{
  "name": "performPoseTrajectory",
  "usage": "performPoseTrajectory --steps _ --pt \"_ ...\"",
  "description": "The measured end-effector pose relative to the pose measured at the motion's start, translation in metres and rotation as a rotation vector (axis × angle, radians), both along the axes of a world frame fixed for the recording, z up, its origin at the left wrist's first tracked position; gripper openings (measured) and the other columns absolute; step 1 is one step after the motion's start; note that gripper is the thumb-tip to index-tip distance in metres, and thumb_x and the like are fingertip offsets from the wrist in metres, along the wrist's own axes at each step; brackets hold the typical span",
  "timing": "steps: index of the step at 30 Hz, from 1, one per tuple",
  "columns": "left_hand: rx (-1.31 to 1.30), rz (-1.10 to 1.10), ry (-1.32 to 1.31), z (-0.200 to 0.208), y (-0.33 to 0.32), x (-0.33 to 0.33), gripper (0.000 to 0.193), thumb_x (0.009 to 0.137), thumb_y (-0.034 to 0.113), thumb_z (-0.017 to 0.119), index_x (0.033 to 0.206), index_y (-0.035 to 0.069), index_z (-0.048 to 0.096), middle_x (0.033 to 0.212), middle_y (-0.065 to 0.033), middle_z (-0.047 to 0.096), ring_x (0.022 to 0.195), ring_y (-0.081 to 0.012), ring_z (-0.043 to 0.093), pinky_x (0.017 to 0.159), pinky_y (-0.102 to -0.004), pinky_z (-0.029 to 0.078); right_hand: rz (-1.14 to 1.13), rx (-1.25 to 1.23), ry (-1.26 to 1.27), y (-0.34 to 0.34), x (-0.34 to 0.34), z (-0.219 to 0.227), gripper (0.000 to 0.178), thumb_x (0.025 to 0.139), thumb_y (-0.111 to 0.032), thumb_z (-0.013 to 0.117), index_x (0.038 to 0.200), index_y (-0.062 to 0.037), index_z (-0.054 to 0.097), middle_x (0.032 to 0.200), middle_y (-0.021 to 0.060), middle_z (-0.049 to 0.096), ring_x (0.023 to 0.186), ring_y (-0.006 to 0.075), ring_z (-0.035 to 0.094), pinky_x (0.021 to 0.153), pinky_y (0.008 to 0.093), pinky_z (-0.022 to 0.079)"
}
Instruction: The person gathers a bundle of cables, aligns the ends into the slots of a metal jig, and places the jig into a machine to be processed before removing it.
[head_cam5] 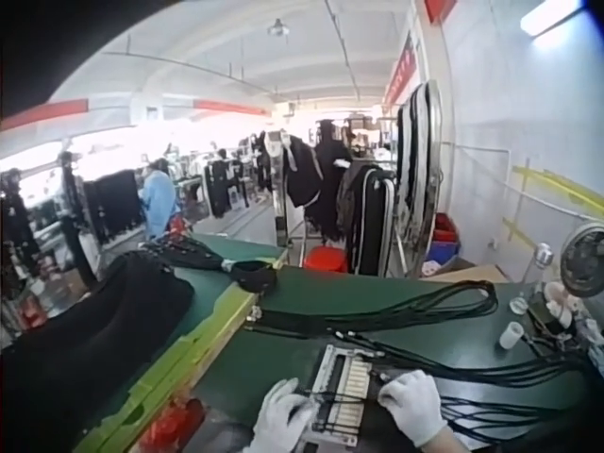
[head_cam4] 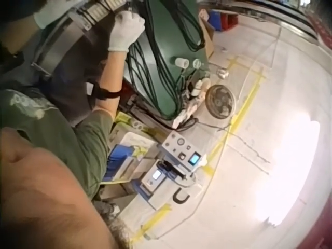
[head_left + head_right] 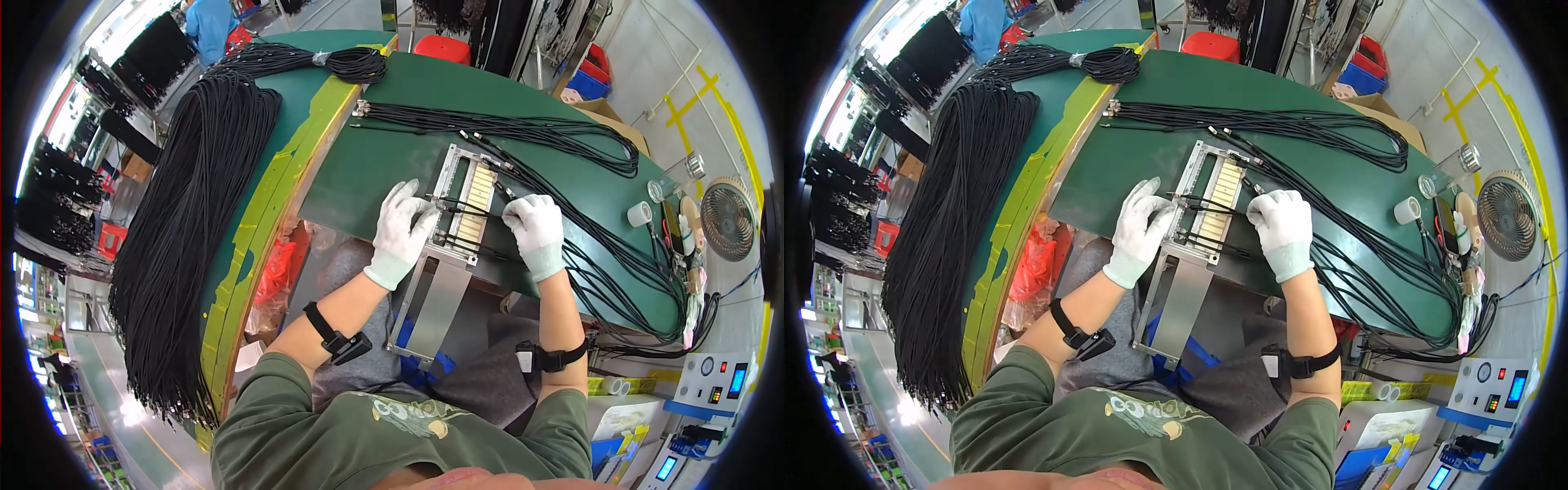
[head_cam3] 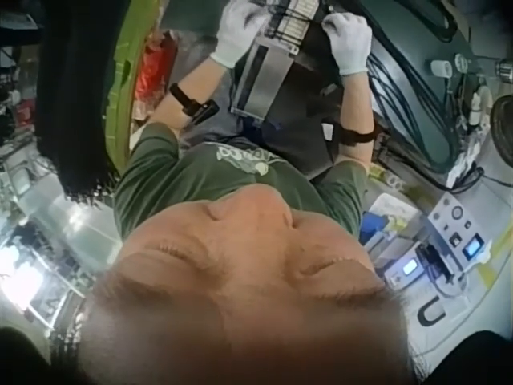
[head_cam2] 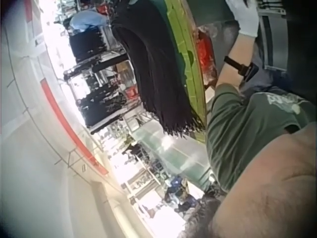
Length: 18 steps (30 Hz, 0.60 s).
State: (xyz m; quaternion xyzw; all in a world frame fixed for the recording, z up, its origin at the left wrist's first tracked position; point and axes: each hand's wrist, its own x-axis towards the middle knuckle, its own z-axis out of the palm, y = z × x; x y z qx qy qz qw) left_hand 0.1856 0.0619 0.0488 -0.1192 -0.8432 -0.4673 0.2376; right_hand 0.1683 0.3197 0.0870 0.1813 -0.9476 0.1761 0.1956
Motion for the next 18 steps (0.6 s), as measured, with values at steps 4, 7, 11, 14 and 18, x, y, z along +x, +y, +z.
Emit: performPoseTrajectory --steps 4,7,11,14,18 --pt "0.028 0.015 0.038 0.0 0.002 -0.006 0.016 0.087 0.02 0.071 0.093 0.005 0.071 0.124 -0.023 0.064 0.127 -0.0397 0.051 0.109 -0.0495 0.039 0.035 0.077 0.011 -0.008 -0.006 -0.002 0.009 0.076 -0.017 0.072 0.083 -0.0137 0.068 0.089 0.0052 0.065 0.092 0.0292 0.058 0.08 0.0419 0.045" --pt "0.029 0.062 0.096 0.01 -0.009 -0.002 0.016 0.084 0.021 0.072 0.092 0.006 0.071 0.119 -0.0228 0.065 0.124 -0.0403 0.053 0.109 -0.0502 0.039 0.118 -0.024 0.071 -0.014 -0.006 0.006 0.009 0.075 -0.016 0.072 0.083 -0.0123 0.067 0.088 0.006 0.064 0.091 0.0302 0.058 0.08 0.0421 0.045" --pt "-0.162 -0.055 0.23 0.005 -0.011 -0.005 0.03 0.068 0.031 0.079 0.087 0.01 0.072 0.119 -0.0193 0.064 0.115 -0.0416 0.056 0.104 -0.0527 0.042 0.33 -0.161 0.063 -0.013 0.004 0.015 0.009 0.073 -0.012 0.069 0.08 -0.0082 0.065 0.086 0.0084 0.063 0.091 0.032 0.057 0.081 0.0425 0.044" --pt "-0.049 -0.072 0.222 0.001 0.011 -0.007 0.03 0.067 0.03 0.081 0.088 0.011 0.071 0.119 -0.0143 0.065 0.115 -0.0385 0.057 0.101 -0.0498 0.044 0.299 -0.136 -0.055 0.0 0.02 0.019 0.009 0.073 -0.011 0.07 0.08 -0.0078 0.064 0.086 0.0079 0.063 0.093 0.0315 0.056 0.083 0.042 0.042" --pt "-0.002 -0.047 0.23 -0.002 -0.003 -0.004 0.03 0.068 0.031 0.081 0.087 0.011 0.069 0.118 -0.0119 0.066 0.114 -0.0373 0.057 0.101 -0.0488 0.044 0.328 -0.123 -0.1 -0.011 0.013 0.014 0.011 0.073 -0.008 0.071 0.082 -0.0082 0.064 0.088 0.0081 0.062 0.095 0.0314 0.056 0.086 0.0424 0.041"
